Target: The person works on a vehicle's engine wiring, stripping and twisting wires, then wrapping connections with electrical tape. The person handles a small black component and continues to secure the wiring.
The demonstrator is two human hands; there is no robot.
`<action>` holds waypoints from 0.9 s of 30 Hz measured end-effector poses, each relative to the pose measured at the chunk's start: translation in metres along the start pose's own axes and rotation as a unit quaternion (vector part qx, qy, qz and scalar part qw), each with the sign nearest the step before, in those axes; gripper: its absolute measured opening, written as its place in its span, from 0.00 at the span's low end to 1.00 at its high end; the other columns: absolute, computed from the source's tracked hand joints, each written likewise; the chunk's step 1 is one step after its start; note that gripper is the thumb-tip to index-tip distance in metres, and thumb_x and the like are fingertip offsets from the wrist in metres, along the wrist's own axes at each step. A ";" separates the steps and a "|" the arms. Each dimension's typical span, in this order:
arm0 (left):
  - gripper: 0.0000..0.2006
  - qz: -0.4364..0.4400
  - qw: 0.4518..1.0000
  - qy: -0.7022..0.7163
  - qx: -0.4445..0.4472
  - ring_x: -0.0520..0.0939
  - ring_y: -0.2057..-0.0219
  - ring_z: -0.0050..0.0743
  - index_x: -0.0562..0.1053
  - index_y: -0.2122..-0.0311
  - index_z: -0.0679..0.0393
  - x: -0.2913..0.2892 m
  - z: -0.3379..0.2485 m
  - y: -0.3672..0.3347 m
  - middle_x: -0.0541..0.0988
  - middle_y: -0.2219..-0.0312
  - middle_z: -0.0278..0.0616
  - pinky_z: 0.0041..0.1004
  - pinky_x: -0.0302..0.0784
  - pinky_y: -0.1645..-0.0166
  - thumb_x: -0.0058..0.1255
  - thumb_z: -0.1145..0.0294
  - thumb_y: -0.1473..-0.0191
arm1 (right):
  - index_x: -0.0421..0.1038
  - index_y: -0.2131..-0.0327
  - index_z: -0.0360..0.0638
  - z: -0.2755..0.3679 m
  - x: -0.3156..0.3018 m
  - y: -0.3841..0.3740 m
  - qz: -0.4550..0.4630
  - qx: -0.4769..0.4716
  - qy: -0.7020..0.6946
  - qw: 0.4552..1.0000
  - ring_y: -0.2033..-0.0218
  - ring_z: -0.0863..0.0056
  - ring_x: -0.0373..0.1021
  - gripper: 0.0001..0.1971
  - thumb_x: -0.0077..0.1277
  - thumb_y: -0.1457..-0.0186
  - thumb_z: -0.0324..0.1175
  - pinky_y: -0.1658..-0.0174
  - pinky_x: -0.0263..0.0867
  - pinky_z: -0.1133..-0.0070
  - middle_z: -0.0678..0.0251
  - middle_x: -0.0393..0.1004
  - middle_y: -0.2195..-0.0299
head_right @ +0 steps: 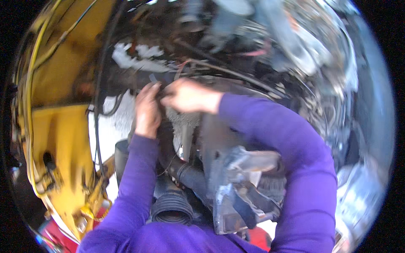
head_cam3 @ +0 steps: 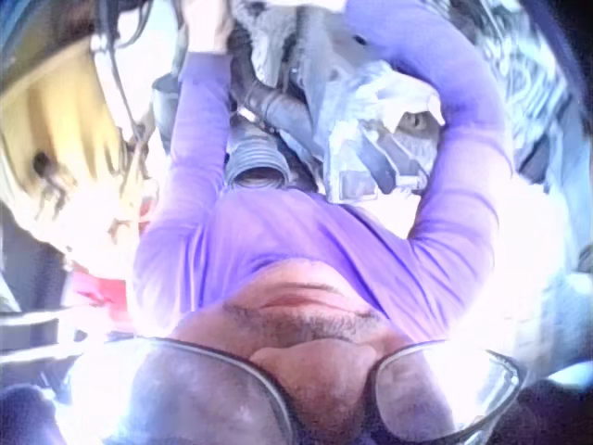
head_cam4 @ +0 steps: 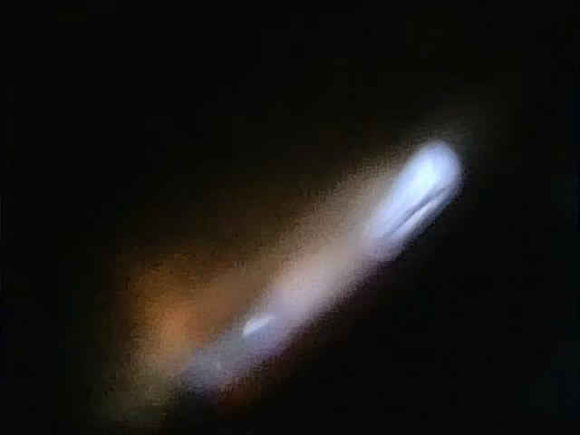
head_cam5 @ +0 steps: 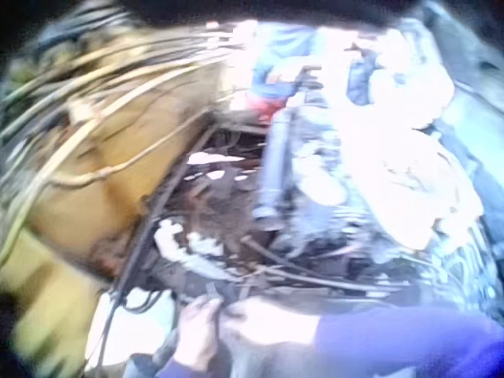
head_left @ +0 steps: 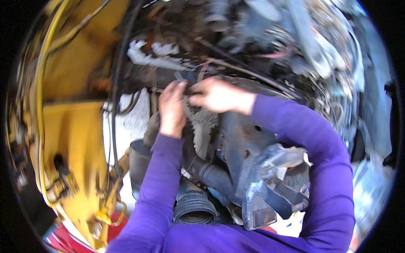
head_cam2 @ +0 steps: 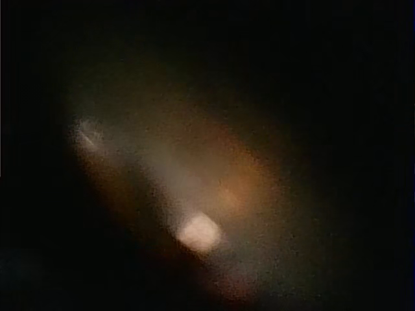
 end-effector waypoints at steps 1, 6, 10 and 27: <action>0.13 0.019 0.999 0.030 -0.022 0.79 0.58 0.27 0.76 0.53 0.67 -0.004 0.005 0.002 0.81 0.60 0.42 0.27 0.74 0.53 0.53 0.69 0.39 | 0.77 0.62 0.29 -0.009 0.016 -0.008 0.014 0.011 -0.019 1.000 0.62 0.58 0.78 0.22 0.55 0.44 0.45 0.56 0.72 0.65 0.46 0.80 0.66; 0.15 0.091 0.974 0.162 -0.129 0.80 0.54 0.37 0.74 0.50 0.62 -0.031 0.011 -0.013 0.80 0.58 0.43 0.36 0.75 0.48 0.44 0.64 0.34 | 0.79 0.68 0.31 0.006 0.030 -0.028 0.016 0.106 -0.305 0.946 0.73 0.73 0.71 0.15 0.55 0.45 0.37 0.68 0.67 0.70 0.61 0.78 0.76; 0.15 0.043 0.986 0.118 -0.112 0.80 0.54 0.37 0.73 0.50 0.63 -0.011 -0.002 -0.010 0.80 0.56 0.45 0.36 0.75 0.49 0.42 0.64 0.33 | 0.78 0.76 0.33 -0.015 0.053 -0.039 -0.103 0.032 -0.350 0.931 0.82 0.71 0.72 0.13 0.51 0.45 0.34 0.80 0.65 0.72 0.58 0.77 0.81; 0.18 0.129 0.980 0.104 -0.114 0.80 0.67 0.36 0.72 0.54 0.60 -0.009 -0.016 -0.006 0.79 0.64 0.43 0.34 0.75 0.66 0.35 0.57 0.31 | 0.77 0.74 0.33 0.004 0.021 -0.019 -0.007 0.095 -0.396 0.913 0.83 0.72 0.71 0.15 0.53 0.41 0.37 0.80 0.63 0.72 0.61 0.75 0.81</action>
Point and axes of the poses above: each hand's wrist, its own y-axis away from the middle knuckle, its own x-axis out of the palm, z = x × y, the point moved 2 cm from there along -y, towards the middle knuckle
